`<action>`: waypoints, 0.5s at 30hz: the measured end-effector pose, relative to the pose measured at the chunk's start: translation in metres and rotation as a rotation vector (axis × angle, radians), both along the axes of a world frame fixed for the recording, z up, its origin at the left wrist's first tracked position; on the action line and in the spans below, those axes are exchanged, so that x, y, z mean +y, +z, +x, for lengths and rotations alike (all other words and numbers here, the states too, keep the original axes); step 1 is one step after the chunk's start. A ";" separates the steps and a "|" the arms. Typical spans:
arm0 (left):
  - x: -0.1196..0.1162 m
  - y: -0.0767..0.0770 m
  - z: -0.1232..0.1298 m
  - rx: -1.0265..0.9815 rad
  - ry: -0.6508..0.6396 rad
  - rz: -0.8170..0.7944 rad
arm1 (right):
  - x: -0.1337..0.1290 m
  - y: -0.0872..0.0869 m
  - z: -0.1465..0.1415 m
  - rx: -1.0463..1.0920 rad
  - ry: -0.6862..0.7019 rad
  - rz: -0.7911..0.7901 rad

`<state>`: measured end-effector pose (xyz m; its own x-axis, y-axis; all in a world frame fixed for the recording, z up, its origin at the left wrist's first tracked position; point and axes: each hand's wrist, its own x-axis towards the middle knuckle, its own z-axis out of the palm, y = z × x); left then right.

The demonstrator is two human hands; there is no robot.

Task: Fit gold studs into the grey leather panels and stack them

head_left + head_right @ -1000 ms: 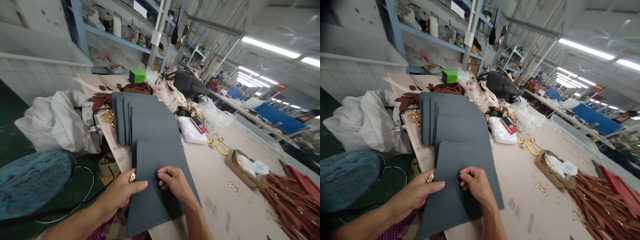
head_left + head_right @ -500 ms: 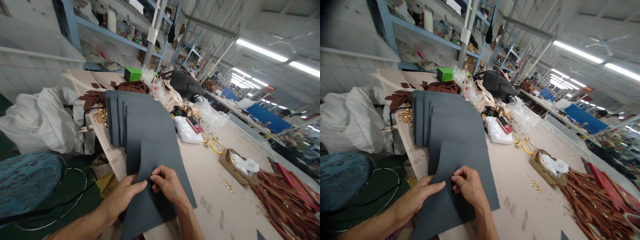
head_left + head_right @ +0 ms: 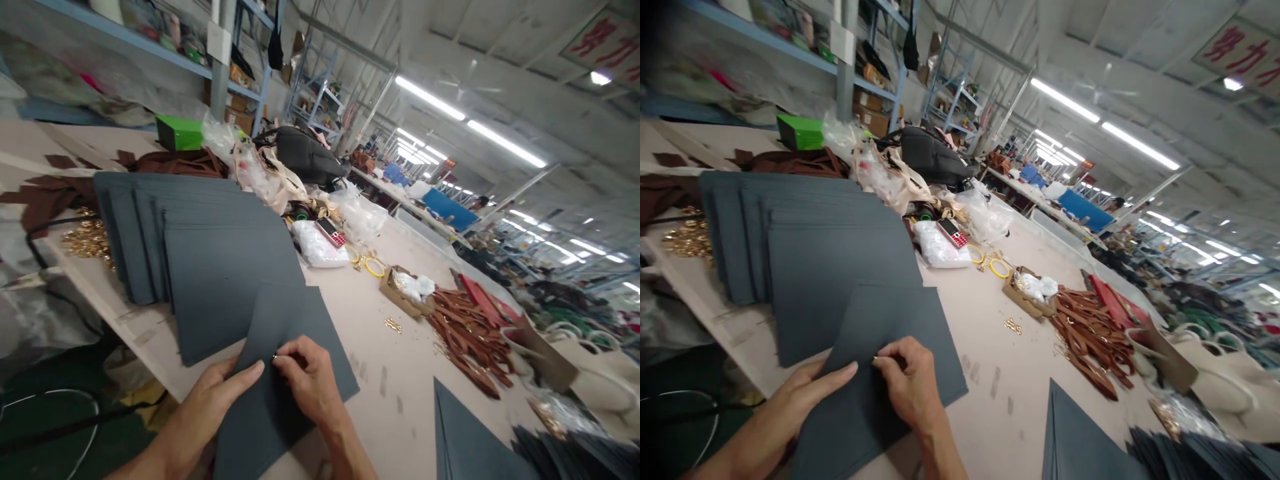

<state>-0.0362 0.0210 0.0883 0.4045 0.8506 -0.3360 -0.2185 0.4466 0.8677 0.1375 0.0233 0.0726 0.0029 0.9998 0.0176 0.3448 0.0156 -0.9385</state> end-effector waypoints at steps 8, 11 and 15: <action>-0.012 0.006 0.012 0.087 -0.063 0.170 | -0.013 -0.002 0.007 0.299 -0.088 -0.160; -0.013 0.001 0.016 0.152 -0.148 0.256 | -0.016 -0.003 0.015 0.347 -0.111 -0.164; -0.006 -0.024 0.017 0.428 -0.159 0.632 | -0.021 0.000 0.032 -0.098 -0.094 0.051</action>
<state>-0.0189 0.0149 0.0638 0.4822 0.8752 0.0385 0.2182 -0.1625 0.9623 0.1690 0.0021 0.0729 0.0927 0.9930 0.0731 0.4369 0.0254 -0.8992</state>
